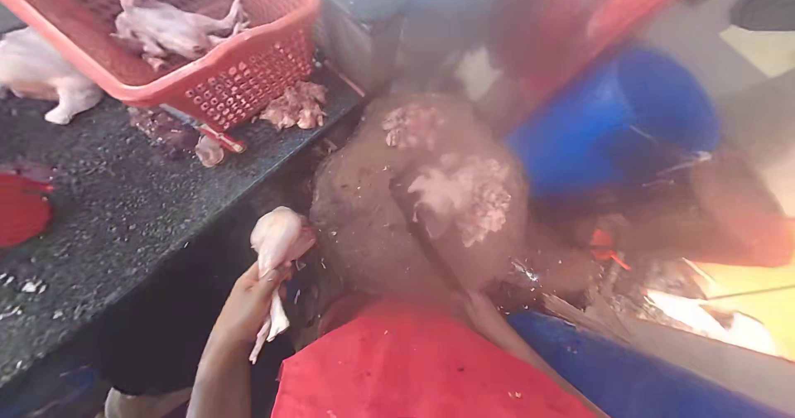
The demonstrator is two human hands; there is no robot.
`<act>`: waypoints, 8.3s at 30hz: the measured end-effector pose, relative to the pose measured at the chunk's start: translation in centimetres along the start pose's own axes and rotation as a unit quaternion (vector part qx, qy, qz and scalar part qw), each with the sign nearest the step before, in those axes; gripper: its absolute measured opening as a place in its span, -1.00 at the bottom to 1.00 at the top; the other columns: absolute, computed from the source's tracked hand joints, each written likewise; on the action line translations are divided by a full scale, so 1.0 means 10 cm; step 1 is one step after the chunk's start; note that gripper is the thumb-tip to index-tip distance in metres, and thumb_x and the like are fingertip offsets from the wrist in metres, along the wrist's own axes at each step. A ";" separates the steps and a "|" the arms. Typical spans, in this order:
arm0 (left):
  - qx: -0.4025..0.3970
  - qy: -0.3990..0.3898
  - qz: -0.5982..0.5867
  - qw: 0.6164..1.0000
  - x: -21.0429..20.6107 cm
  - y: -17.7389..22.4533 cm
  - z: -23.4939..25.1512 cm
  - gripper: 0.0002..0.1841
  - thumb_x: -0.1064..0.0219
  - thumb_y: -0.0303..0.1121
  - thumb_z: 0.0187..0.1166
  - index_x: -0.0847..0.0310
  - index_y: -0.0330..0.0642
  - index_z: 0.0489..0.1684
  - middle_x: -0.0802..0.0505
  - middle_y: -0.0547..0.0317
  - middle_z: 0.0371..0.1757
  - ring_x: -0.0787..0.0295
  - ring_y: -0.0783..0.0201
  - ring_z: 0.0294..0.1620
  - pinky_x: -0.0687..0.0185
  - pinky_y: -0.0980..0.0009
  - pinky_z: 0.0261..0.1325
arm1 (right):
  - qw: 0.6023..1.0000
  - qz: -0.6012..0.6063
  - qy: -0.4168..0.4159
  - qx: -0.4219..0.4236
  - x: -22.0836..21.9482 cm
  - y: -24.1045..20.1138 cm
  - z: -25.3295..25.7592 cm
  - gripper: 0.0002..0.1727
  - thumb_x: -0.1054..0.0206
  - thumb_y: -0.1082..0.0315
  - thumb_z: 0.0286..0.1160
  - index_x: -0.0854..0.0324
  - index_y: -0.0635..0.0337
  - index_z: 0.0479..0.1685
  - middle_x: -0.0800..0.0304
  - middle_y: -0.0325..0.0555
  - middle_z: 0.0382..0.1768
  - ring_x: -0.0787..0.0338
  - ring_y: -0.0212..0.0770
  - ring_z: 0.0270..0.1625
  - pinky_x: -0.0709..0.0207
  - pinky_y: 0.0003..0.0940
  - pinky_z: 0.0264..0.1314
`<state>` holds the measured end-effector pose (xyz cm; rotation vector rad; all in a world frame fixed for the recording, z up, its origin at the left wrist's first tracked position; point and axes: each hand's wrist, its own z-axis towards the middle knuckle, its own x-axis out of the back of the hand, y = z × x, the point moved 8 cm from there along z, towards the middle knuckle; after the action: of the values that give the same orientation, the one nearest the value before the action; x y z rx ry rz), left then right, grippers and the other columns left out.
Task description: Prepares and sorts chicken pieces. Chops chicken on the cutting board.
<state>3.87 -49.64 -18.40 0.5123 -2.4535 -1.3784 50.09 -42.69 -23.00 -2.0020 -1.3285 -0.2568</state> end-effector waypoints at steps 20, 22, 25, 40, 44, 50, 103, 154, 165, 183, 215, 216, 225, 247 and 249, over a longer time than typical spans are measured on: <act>0.209 -0.254 -0.180 0.927 -2.57 -0.72 -0.01 -0.45 0.31 0.02 0.93 -0.52 -0.12 -0.25 -0.59 0.27 -0.67 -0.52 0.34 -0.72 -0.58 0.40 -0.59 | 0.880 0.176 0.336 0.285 0.33 -0.99 -0.09 -0.39 -0.01 -0.13 0.79 -0.69 0.29 -0.16 -0.63 -0.17 -0.55 -0.65 -0.34 -0.50 -0.65 -0.29 -0.35; 0.216 -0.268 -0.121 0.931 -2.47 -0.83 -0.02 -0.48 0.27 -0.01 0.93 -0.53 -0.19 -0.11 -0.67 0.19 -0.57 -0.61 0.30 -0.62 -0.62 0.38 -0.51 | 0.980 0.118 0.138 0.079 -0.19 -0.46 0.37 -0.38 -0.04 -0.12 0.82 -0.65 0.34 0.21 -0.77 0.16 -0.22 -0.78 0.03 -0.16 -0.64 0.10 0.06; 0.208 -0.267 0.024 0.940 -2.10 -1.03 0.07 -0.64 0.02 -0.17 0.89 -0.52 -0.30 0.22 -0.87 0.07 -0.27 -0.81 0.26 -0.42 -0.76 0.36 -0.34 | 0.983 0.125 0.106 0.084 -0.10 -0.47 0.24 -0.39 -0.01 -0.15 0.80 -0.63 0.24 0.28 -0.76 0.04 -0.21 -0.77 -0.05 -0.16 -0.67 0.04 0.05; 0.123 -0.278 0.084 0.949 -1.65 -0.59 -0.17 -0.69 -0.03 -0.31 0.84 -0.33 -0.24 0.41 -0.81 0.16 -0.34 -0.64 0.38 -0.58 -0.60 0.45 -0.49 | 0.973 0.170 0.140 0.066 0.17 -0.25 0.29 -0.41 0.22 0.02 0.91 -0.57 0.33 0.28 -0.67 0.01 -0.26 -0.69 -0.10 -0.27 -0.66 -0.06 -0.08; 0.177 -0.247 -0.047 0.952 -2.11 -0.74 -0.04 -0.72 0.07 -0.31 0.87 -0.52 -0.30 0.03 -0.78 0.14 -0.46 -0.58 0.38 -0.68 -0.54 0.49 -0.62 | 0.866 0.275 0.236 0.345 1.07 -1.33 -0.37 -0.29 0.31 -0.34 0.79 -0.53 0.09 -0.05 -0.30 -0.46 -0.61 -0.29 -0.51 -0.65 -0.28 -0.50 -0.60; 0.203 -0.199 -0.076 0.956 -2.37 -0.91 -0.01 -0.74 0.09 -0.31 0.91 -0.39 -0.33 0.18 -0.84 0.06 -0.30 -0.63 0.36 -0.67 -0.55 0.49 -0.65 | 0.794 0.226 0.328 0.460 0.64 -1.63 -0.58 -0.22 0.23 -0.40 0.74 -0.62 0.11 -0.19 -0.68 -0.30 -0.44 -0.72 -0.55 -0.28 -0.67 -0.52 -0.11; 0.140 -0.237 0.025 0.961 -1.10 -0.54 -0.43 -0.66 -0.10 -0.30 0.71 -0.35 -0.06 0.41 -0.72 0.29 -0.50 -0.53 0.45 -0.67 -0.47 0.54 -0.61 | 0.965 0.041 0.086 0.245 -0.01 -1.08 -0.01 -0.24 0.17 -0.23 0.80 -0.66 0.33 0.18 -0.75 -0.02 -0.35 -0.73 -0.19 -0.33 -0.67 -0.15 -0.19; 0.086 -0.281 0.232 0.927 -1.92 -0.75 0.40 -0.48 0.02 0.04 0.86 -0.56 -0.20 0.41 -0.82 -0.05 -0.01 -0.77 0.10 -0.09 -0.69 0.04 0.02 | 0.995 0.047 0.041 0.079 -0.19 -0.54 0.63 -0.32 0.19 -0.12 0.88 -0.68 0.29 0.11 -0.75 0.13 -0.21 -0.77 0.07 -0.14 -0.64 0.15 0.06; 0.115 -0.295 0.260 0.912 -1.58 -1.02 0.05 -0.53 0.06 0.00 0.88 -0.56 -0.24 0.18 -0.73 0.16 -0.38 -0.60 0.33 -0.50 -0.58 0.30 -0.37 | 0.864 0.276 0.152 0.393 0.78 -1.66 -0.52 -0.23 0.12 -0.55 0.56 -0.51 0.01 -0.16 -0.32 -0.58 -0.59 -0.34 -0.65 -0.59 -0.32 -0.63 -0.55; 0.142 -0.379 0.296 0.865 -1.34 -1.11 -0.45 -0.49 0.07 0.07 0.86 -0.65 -0.18 -0.05 -0.63 0.17 -0.39 -0.54 0.28 -0.41 -0.54 0.17 -0.24 | 0.904 0.167 0.150 0.364 0.10 -1.26 -0.20 -0.10 0.26 -0.51 0.64 -0.61 0.20 -0.11 -0.57 -0.29 -0.50 -0.55 -0.49 -0.49 -0.52 -0.45 -0.44; 0.051 -0.292 0.458 0.838 -1.22 -0.81 -0.35 -0.50 -0.15 0.10 0.74 -0.69 -0.18 0.15 -0.84 -0.16 -0.07 -0.79 -0.16 0.05 -0.56 -0.34 0.19 | 0.996 0.059 -0.041 0.060 -0.28 -0.40 0.30 -0.33 0.26 -0.11 0.90 -0.60 0.29 0.21 -0.69 0.03 -0.21 -0.70 -0.08 -0.19 -0.61 -0.02 0.01; 0.026 -0.303 0.455 0.837 -1.31 -0.73 -0.28 -0.50 -0.13 0.12 0.75 -0.69 -0.15 0.17 -0.84 -0.13 -0.07 -0.79 -0.13 0.04 -0.56 -0.33 0.20 | 0.993 0.075 0.007 0.086 -0.07 -0.50 0.29 -0.37 0.21 -0.07 0.89 -0.60 0.30 0.18 -0.67 0.03 -0.26 -0.70 -0.08 -0.23 -0.62 -0.03 -0.02; -0.031 -0.280 0.586 0.760 -1.77 -0.68 0.37 -0.46 -0.08 0.09 0.78 -0.71 -0.23 0.18 -0.84 -0.29 0.13 -0.73 -0.31 0.28 -0.48 -0.42 0.32 | 0.893 0.126 0.175 0.394 0.09 -1.25 -0.33 -0.11 0.26 -0.41 0.73 -0.65 0.30 0.00 -0.68 -0.16 -0.43 -0.69 -0.42 -0.36 -0.66 -0.39 -0.20; 0.005 -0.299 0.479 0.825 -1.80 -0.81 0.05 -0.48 -0.04 0.06 0.82 -0.60 -0.16 0.40 -0.83 -0.22 0.17 -0.77 -0.22 0.23 -0.53 -0.36 0.32 | 0.990 0.086 0.004 0.108 -0.20 -0.78 0.12 -0.36 0.21 -0.07 0.90 -0.61 0.31 0.21 -0.69 0.03 -0.26 -0.70 -0.10 -0.24 -0.63 -0.05 -0.03; -0.037 -0.268 0.582 0.767 -1.78 -0.69 0.14 -0.49 -0.03 0.06 0.79 -0.69 -0.16 0.27 -0.85 -0.28 0.12 -0.75 -0.33 0.25 -0.48 -0.45 0.30 | 0.955 0.143 0.079 0.249 0.17 -1.19 -0.17 -0.36 0.17 -0.14 0.83 -0.59 0.27 0.10 -0.47 -0.24 -0.52 -0.48 -0.33 -0.53 -0.49 -0.30 -0.39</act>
<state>20.47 -44.21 -26.27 -1.4001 -2.2074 -1.0346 40.90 -39.94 -15.54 -1.6716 -0.8783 0.0535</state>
